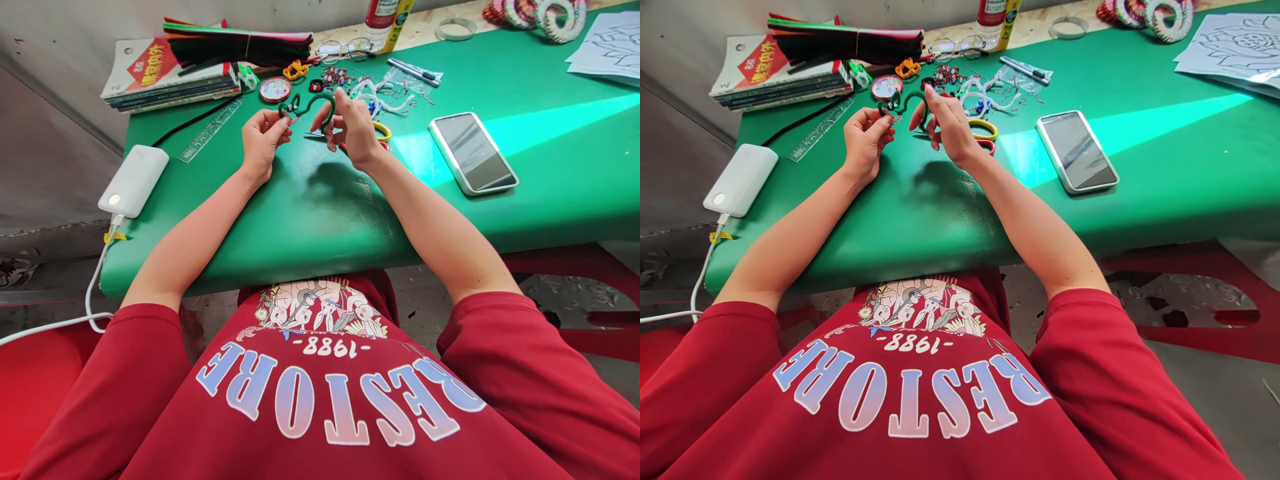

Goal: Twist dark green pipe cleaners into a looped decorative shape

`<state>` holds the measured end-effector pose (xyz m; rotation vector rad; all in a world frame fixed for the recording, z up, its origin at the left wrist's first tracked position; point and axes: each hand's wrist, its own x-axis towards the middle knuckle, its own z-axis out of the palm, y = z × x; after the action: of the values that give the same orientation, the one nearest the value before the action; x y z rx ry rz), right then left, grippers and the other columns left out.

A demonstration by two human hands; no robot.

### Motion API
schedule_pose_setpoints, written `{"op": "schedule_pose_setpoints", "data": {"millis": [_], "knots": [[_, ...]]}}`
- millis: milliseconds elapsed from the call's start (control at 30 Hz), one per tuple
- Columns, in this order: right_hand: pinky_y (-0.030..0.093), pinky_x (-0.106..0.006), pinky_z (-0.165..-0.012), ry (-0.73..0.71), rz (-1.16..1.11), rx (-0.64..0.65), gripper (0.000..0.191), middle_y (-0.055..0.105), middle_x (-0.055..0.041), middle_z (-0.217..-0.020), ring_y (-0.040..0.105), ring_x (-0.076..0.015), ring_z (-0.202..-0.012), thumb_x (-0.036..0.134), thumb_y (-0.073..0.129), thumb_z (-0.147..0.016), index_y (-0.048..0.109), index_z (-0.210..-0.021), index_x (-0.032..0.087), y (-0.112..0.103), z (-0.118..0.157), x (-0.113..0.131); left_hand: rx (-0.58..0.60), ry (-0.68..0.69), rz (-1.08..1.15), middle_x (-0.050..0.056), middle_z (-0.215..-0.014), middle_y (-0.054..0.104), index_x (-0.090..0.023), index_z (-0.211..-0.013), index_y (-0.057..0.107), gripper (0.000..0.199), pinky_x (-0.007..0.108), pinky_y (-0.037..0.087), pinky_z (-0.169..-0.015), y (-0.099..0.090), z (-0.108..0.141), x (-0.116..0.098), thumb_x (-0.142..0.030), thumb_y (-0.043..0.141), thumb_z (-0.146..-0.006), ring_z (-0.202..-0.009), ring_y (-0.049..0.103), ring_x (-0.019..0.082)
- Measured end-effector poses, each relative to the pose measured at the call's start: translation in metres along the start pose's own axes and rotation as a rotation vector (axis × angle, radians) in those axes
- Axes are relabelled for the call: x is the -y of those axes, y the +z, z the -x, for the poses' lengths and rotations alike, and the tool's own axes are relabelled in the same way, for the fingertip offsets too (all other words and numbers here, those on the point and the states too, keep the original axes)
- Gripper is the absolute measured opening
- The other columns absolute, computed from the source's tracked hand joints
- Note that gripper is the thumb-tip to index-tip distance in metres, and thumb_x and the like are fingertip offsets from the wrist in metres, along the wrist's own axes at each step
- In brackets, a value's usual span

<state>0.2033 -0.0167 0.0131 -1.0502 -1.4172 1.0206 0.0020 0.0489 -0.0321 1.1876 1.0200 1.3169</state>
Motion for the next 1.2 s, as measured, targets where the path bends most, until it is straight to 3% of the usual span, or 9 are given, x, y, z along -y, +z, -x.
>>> {"op": "schedule_pose_setpoints", "data": {"millis": [167,300,367,567,700,833,933,1100,1200], "knots": [[0.044,-0.046,-0.075,-0.101,0.184,-0.056,0.054,0.059,-0.0114,-0.106,0.041,-0.0299,-0.086,0.063,0.075,-0.112,0.054,-0.075,0.030,-0.006,-0.003,-0.005,-0.009,-0.012,0.003,0.004,-0.101,0.083,-0.029,-0.111,0.083,0.040,0.042,0.082,-0.106,0.002,0.005,-0.006,-0.049,0.117,-0.109,-0.124,0.095,0.035],[0.041,-0.047,-0.085,-0.211,0.359,-0.081,0.056,0.043,-0.0077,-0.084,0.043,-0.0306,-0.085,0.027,0.062,-0.122,0.047,-0.068,0.031,-0.007,-0.004,-0.003,0.001,-0.020,-0.009,0.005,-0.102,0.084,-0.030,-0.117,0.085,0.042,0.042,0.083,-0.105,0.002,0.005,-0.006,-0.056,0.117,-0.109,-0.124,0.095,0.035],[0.036,-0.046,-0.082,-0.174,0.348,-0.082,0.055,0.034,-0.0031,-0.073,0.038,-0.0281,-0.076,0.018,0.060,-0.120,0.050,-0.068,0.032,-0.007,-0.004,-0.001,0.000,-0.015,-0.032,0.005,-0.103,0.083,-0.029,-0.113,0.082,0.043,0.043,0.082,-0.107,0.002,0.004,-0.006,-0.054,0.117,-0.109,-0.126,0.094,0.035],[0.029,-0.040,-0.068,0.044,0.095,-0.085,0.024,0.039,0.0048,-0.068,0.026,-0.0238,-0.067,0.019,0.075,-0.110,0.069,-0.089,0.030,-0.001,-0.002,0.001,0.011,0.024,-0.033,0.004,-0.099,0.082,-0.029,-0.097,0.072,0.055,0.046,0.078,-0.114,0.001,0.005,-0.005,-0.050,0.122,-0.104,-0.135,0.091,0.037],[0.036,-0.041,-0.071,0.041,-0.052,-0.106,0.011,0.062,-0.0009,-0.076,0.040,-0.0249,-0.068,0.032,0.077,-0.092,0.069,-0.085,0.031,0.002,0.002,-0.002,0.021,-0.008,-0.087,0.001,-0.109,0.089,-0.032,-0.100,0.071,0.058,0.050,0.074,-0.130,0.000,0.010,-0.008,-0.065,0.119,-0.105,-0.146,0.084,0.035],[0.043,-0.043,-0.077,0.134,-0.128,-0.040,0.047,0.076,-0.0082,-0.087,0.060,-0.0285,-0.077,0.074,0.082,-0.099,0.072,-0.084,0.031,-0.002,0.001,0.000,0.029,-0.077,-0.089,-0.002,-0.105,0.089,-0.033,-0.103,0.069,0.054,0.051,0.063,-0.144,0.004,0.018,-0.017,-0.067,0.108,-0.117,-0.162,0.072,0.032],[0.045,-0.043,-0.081,0.206,-0.070,-0.017,0.068,0.077,-0.0101,-0.084,0.066,-0.0308,-0.082,0.096,0.088,-0.088,0.070,-0.077,0.032,-0.005,-0.002,0.000,-0.008,-0.109,-0.043,-0.001,-0.104,0.089,-0.030,-0.102,0.068,0.052,0.050,0.060,-0.146,0.008,0.024,-0.025,-0.060,0.105,-0.122,-0.162,0.072,0.031],[0.044,-0.043,-0.084,0.227,-0.069,-0.003,0.037,0.087,-0.0087,-0.092,0.069,-0.0283,-0.085,0.064,0.095,-0.072,0.079,-0.076,0.031,-0.003,0.000,-0.006,0.044,-0.142,0.015,0.001,-0.105,0.091,-0.038,-0.117,0.082,0.047,0.058,0.072,-0.136,0.015,0.030,-0.030,-0.076,0.109,-0.112,-0.160,0.081,0.039],[0.044,-0.043,-0.087,0.214,-0.105,0.009,0.026,0.087,-0.0050,-0.094,0.070,-0.0274,-0.086,0.047,0.089,-0.067,0.077,-0.084,0.031,-0.001,0.004,-0.005,0.078,-0.067,-0.007,0.004,-0.106,0.091,-0.039,-0.113,0.084,0.045,0.056,0.082,-0.118,0.018,0.030,-0.030,-0.070,0.116,-0.104,-0.146,0.090,0.041]]}}
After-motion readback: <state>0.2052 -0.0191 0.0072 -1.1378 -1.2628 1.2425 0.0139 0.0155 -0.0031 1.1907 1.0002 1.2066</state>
